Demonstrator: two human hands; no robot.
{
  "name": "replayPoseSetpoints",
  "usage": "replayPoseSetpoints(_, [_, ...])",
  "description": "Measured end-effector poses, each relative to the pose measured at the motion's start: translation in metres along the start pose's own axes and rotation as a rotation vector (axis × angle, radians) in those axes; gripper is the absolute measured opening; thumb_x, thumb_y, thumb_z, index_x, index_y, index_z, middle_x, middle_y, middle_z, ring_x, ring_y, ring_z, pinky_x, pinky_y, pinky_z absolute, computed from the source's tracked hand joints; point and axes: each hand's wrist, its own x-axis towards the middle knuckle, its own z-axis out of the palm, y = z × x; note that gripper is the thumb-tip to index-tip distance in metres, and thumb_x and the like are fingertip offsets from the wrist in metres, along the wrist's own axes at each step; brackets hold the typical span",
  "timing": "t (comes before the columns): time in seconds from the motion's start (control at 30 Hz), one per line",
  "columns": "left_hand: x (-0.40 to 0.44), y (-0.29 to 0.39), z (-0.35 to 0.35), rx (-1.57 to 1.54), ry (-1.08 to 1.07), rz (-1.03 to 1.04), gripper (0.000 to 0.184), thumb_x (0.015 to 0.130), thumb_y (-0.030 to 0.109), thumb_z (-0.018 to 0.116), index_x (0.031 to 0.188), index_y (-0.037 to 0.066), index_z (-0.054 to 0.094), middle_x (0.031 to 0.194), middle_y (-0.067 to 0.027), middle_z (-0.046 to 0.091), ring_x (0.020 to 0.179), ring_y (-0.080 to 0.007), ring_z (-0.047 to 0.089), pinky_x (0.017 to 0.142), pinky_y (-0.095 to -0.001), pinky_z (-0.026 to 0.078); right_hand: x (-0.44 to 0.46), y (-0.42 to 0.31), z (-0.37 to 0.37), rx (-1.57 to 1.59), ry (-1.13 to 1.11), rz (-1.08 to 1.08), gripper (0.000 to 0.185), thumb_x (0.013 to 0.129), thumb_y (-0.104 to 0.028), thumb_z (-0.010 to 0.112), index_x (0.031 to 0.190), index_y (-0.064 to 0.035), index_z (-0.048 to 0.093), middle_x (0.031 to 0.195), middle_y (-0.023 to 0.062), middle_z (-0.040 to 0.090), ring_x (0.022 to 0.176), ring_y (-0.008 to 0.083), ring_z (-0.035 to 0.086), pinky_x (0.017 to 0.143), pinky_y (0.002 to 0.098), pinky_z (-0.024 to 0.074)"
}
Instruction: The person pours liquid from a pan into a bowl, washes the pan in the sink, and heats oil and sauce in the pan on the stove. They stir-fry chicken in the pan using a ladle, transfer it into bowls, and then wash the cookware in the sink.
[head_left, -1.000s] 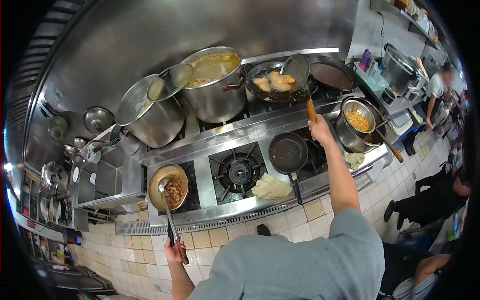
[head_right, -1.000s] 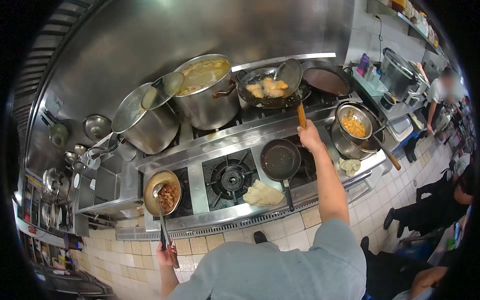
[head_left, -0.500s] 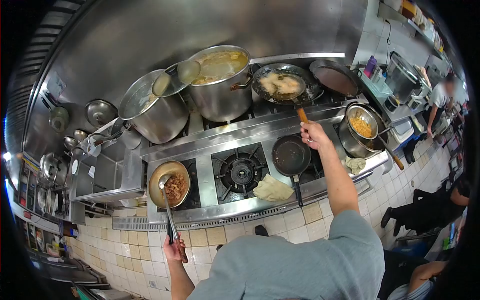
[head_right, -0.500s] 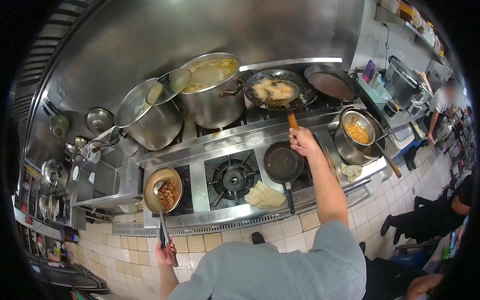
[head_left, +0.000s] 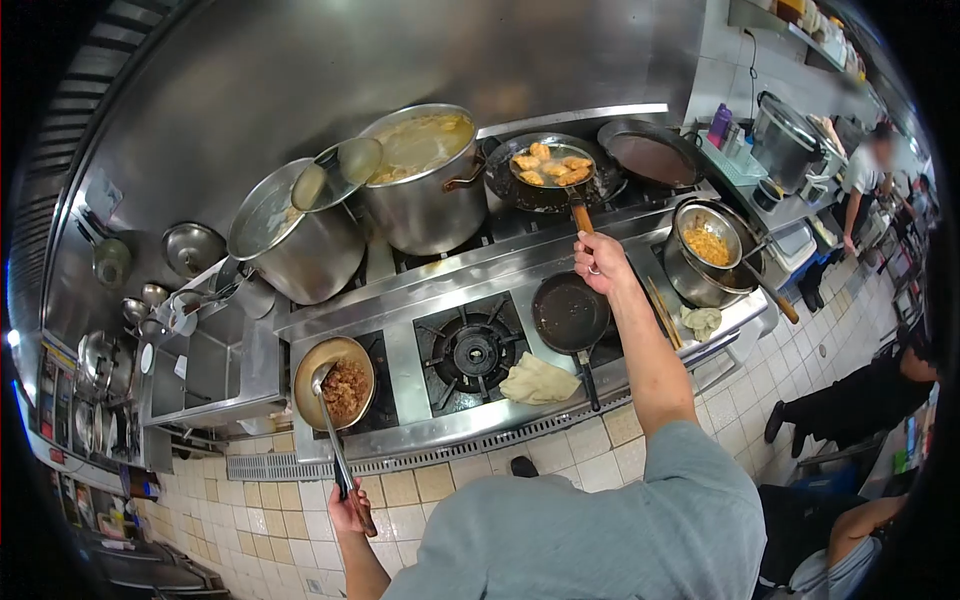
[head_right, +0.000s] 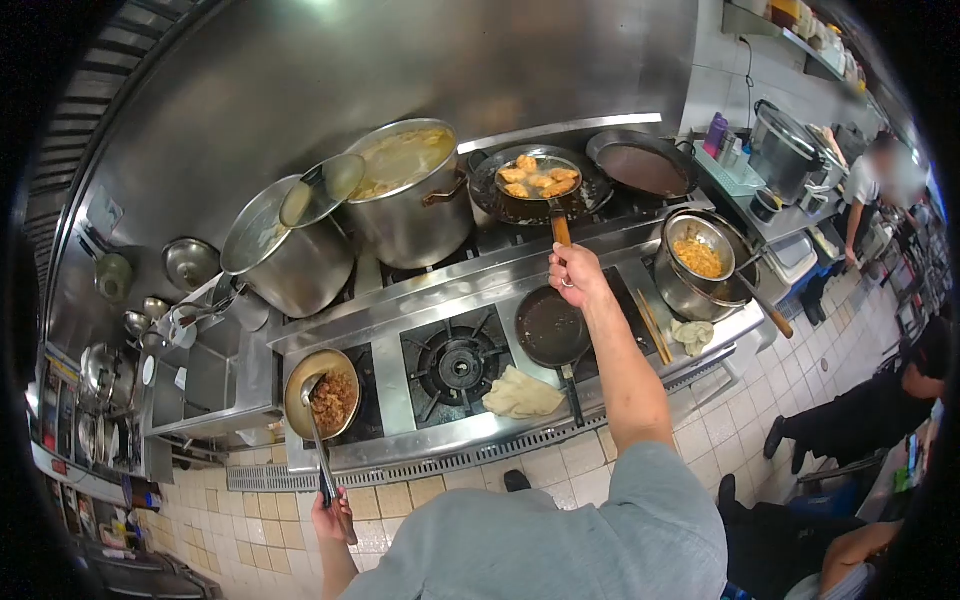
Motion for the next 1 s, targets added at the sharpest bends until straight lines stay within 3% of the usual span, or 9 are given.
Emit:
replayPoseSetpoints(0.17, [0.005, -0.001, -0.002, -0.034, -0.018, -0.028, 0.052, 0.098, 0.046, 0.053, 0.12, -0.001, 0.058, 0.107, -0.0111, 0.071, 0.072, -0.0218, 0.065, 0.058, -0.0332, 0.055, -0.005, -0.02, -0.006, -0.16, -0.018, 0.016, 0.014, 0.1, -0.014, 0.055, 0.089, -0.0064, 0.049, 0.071, 0.0013, 0.049, 0.048, 0.0081, 0.039, 0.042, 0.0268, 0.0314])
replayPoseSetpoints(0.47, [-0.005, -0.004, 0.01, -0.037, -0.032, 0.007, 0.057, 0.1, 0.047, 0.049, 0.123, -0.005, 0.055, 0.107, -0.0135, 0.07, 0.076, -0.0234, 0.065, 0.061, -0.0344, 0.058, -0.038, -0.078, -0.018, 0.051, -0.078, 0.003, 0.016, 0.1, -0.015, 0.054, 0.089, -0.0065, 0.049, 0.071, -0.0006, 0.048, 0.048, 0.0058, 0.035, 0.044, 0.0247, 0.0298])
replayPoseSetpoints(0.63, [-0.007, -0.003, 0.014, -0.001, -0.124, -0.017, 0.056, 0.102, 0.046, 0.046, 0.125, -0.005, 0.054, 0.109, -0.015, 0.069, 0.08, -0.0253, 0.066, 0.064, -0.0353, 0.061, -0.089, -0.12, -0.06, 0.241, -0.162, -0.084, 0.013, 0.1, -0.016, 0.055, 0.097, -0.0034, 0.052, 0.073, -0.0012, 0.051, 0.05, 0.0044, 0.041, 0.045, 0.0223, 0.0319])
replayPoseSetpoints(0.73, [-0.002, -0.003, 0.008, -0.026, -0.131, -0.036, 0.054, 0.102, 0.044, 0.045, 0.126, -0.004, 0.053, 0.111, -0.0143, 0.068, 0.082, -0.025, 0.066, 0.065, -0.0356, 0.062, -0.144, -0.108, -0.09, 0.121, -0.064, -0.2, 0.012, 0.1, -0.016, 0.055, 0.097, -0.0051, 0.051, 0.073, -0.0006, 0.051, 0.049, 0.0055, 0.04, 0.043, 0.0236, 0.0315])
replayPoseSetpoints(0.8, [-0.006, -0.005, 0.008, 0.027, -0.112, 0.029, 0.054, 0.102, 0.045, 0.045, 0.127, -0.003, 0.053, 0.111, -0.0132, 0.067, 0.084, -0.0245, 0.066, 0.067, -0.0362, 0.061, -0.197, -0.091, -0.086, -0.168, 0.223, -0.358, 0.017, 0.102, -0.019, 0.051, 0.089, -0.0083, 0.048, 0.069, -0.0008, 0.048, 0.046, 0.006, 0.037, 0.041, 0.0239, 0.0316])
replayPoseSetpoints(0.87, [-0.006, -0.002, 0.005, 0.063, -0.109, 0.06, 0.054, 0.102, 0.045, 0.045, 0.127, -0.002, 0.053, 0.11, -0.0126, 0.067, 0.085, -0.0243, 0.066, 0.068, -0.0364, 0.06, -0.221, -0.072, -0.121, -0.253, 0.276, -0.374, 0.017, 0.103, -0.02, 0.051, 0.09, -0.0087, 0.048, 0.07, -0.0003, 0.049, 0.045, 0.0068, 0.037, 0.039, 0.025, 0.031])
replayPoseSetpoints(0.97, [0.001, 0.0, -0.006, 0.048, -0.157, -0.012, 0.058, 0.1, 0.048, 0.047, 0.129, -0.002, 0.052, 0.11, -0.0133, 0.067, 0.086, -0.0248, 0.066, 0.071, -0.0384, 0.059, -0.242, -0.06, -0.155, -0.134, 0.402, -0.39, 0.019, 0.103, -0.02, 0.05, 0.088, -0.0094, 0.047, 0.07, 0.0, 0.049, 0.045, 0.0072, 0.037, 0.039, 0.0251, 0.0316])
replayPoseSetpoints(1.0, [0.004, 0.0, -0.01, -0.017, -0.216, -0.089, 0.06, 0.1, 0.049, 0.048, 0.13, -0.002, 0.052, 0.11, -0.0139, 0.067, 0.087, -0.0256, 0.066, 0.073, -0.039, 0.059, -0.24, -0.054, -0.189, -0.1, 0.369, -0.385, 0.015, 0.102, -0.022, 0.052, 0.097, -0.0074, 0.053, 0.078, 0.0013, 0.05, 0.046, 0.0086, 0.04, 0.039, 0.0265, 0.0342])
